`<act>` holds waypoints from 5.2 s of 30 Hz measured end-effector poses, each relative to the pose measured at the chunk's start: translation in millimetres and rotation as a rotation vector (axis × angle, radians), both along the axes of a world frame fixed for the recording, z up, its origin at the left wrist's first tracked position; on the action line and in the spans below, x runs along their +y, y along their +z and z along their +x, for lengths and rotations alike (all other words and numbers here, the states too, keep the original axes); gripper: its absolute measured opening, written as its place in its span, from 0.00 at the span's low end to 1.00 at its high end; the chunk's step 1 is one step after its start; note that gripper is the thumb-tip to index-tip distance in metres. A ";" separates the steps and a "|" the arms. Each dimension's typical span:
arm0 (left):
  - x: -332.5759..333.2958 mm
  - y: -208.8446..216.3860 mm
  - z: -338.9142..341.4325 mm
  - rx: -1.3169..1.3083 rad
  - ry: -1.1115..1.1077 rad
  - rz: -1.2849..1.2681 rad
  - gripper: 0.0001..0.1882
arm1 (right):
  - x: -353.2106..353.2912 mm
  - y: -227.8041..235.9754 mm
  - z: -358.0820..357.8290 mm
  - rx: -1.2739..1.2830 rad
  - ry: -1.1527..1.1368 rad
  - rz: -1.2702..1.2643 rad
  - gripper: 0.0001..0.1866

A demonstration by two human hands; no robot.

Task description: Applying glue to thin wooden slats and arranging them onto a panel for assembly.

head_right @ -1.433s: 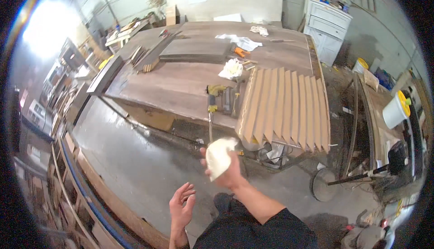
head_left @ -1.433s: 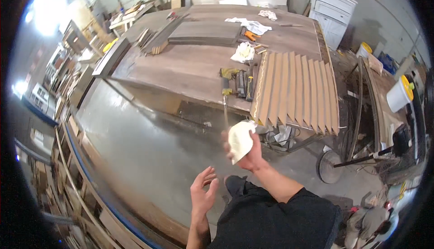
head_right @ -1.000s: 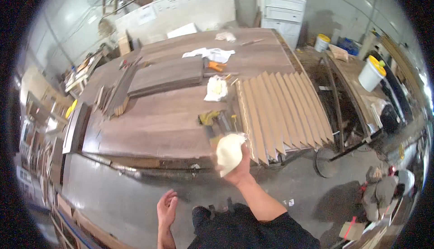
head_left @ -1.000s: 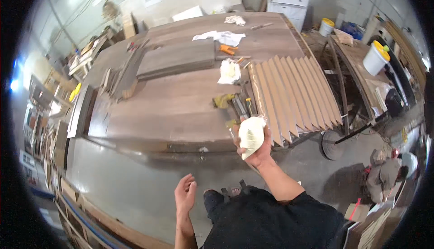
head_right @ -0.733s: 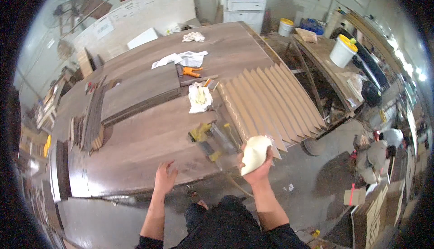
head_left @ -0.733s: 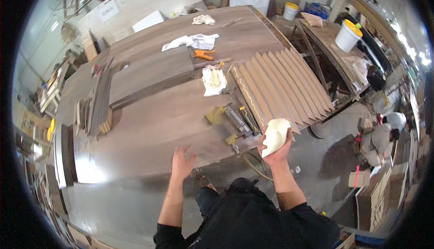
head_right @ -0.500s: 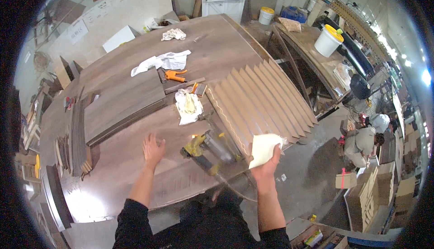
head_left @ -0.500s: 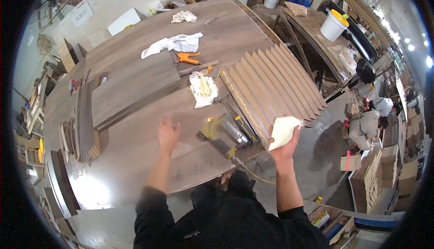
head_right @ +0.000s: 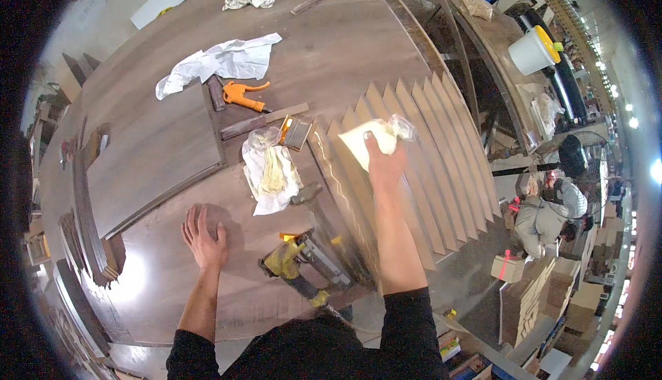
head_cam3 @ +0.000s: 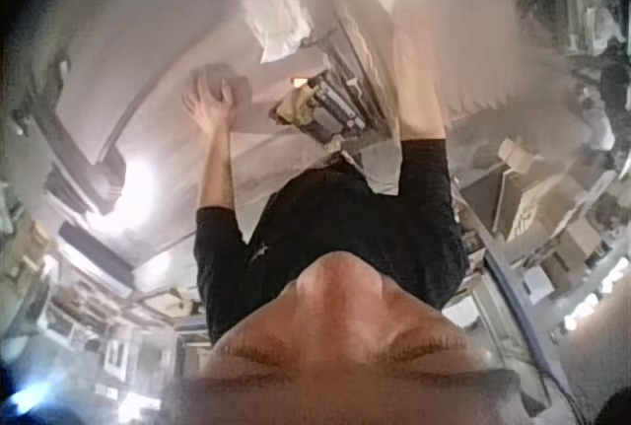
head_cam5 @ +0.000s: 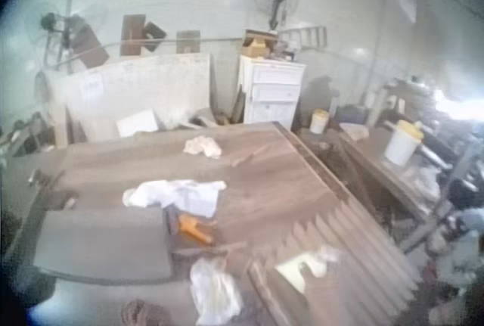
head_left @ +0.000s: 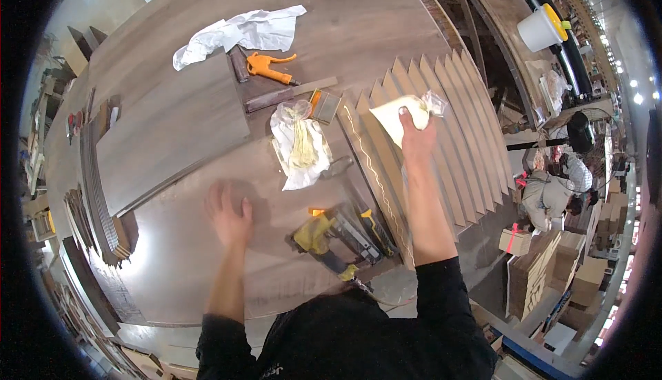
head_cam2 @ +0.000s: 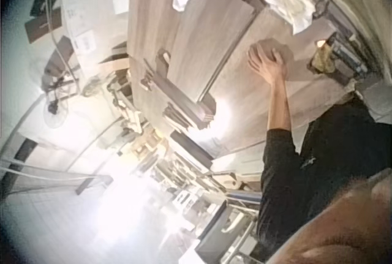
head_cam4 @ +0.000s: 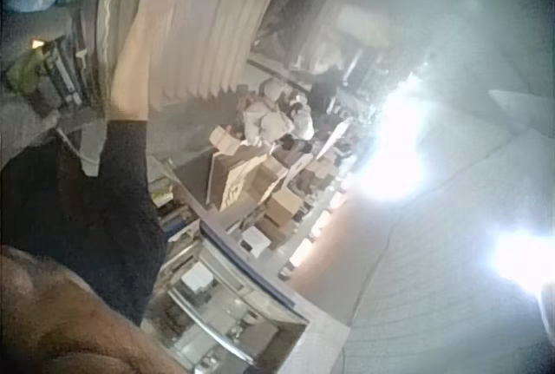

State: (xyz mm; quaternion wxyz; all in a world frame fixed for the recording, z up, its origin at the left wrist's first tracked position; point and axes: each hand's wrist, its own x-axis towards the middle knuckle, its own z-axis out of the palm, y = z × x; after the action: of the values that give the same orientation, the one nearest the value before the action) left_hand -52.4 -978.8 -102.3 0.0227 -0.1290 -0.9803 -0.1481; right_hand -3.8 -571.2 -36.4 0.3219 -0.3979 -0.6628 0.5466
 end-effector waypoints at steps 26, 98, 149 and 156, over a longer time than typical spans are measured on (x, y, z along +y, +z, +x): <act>1.7 -0.6 0.8 0.039 -0.032 -0.002 0.30 | -7.5 -2.0 28.1 -0.179 -0.073 0.153 0.25; -13.4 -29.1 -3.7 0.160 -0.088 -0.056 0.28 | -56.1 6.3 378.3 1.019 0.094 -0.842 0.50; 8.7 2.7 3.2 0.005 0.003 -0.018 0.31 | 42.1 -22.2 55.4 -0.044 -0.077 0.004 0.26; 7.7 0.6 3.3 0.053 -0.053 -0.026 0.31 | 28.8 -17.5 107.9 -0.027 -0.150 0.010 0.20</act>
State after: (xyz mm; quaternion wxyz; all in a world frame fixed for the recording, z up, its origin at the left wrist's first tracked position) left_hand -49.1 -971.1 -101.7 0.0429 -0.1591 -0.9774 -0.1323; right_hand 104.2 -542.4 -53.9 0.3551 -0.4522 -0.6381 0.5121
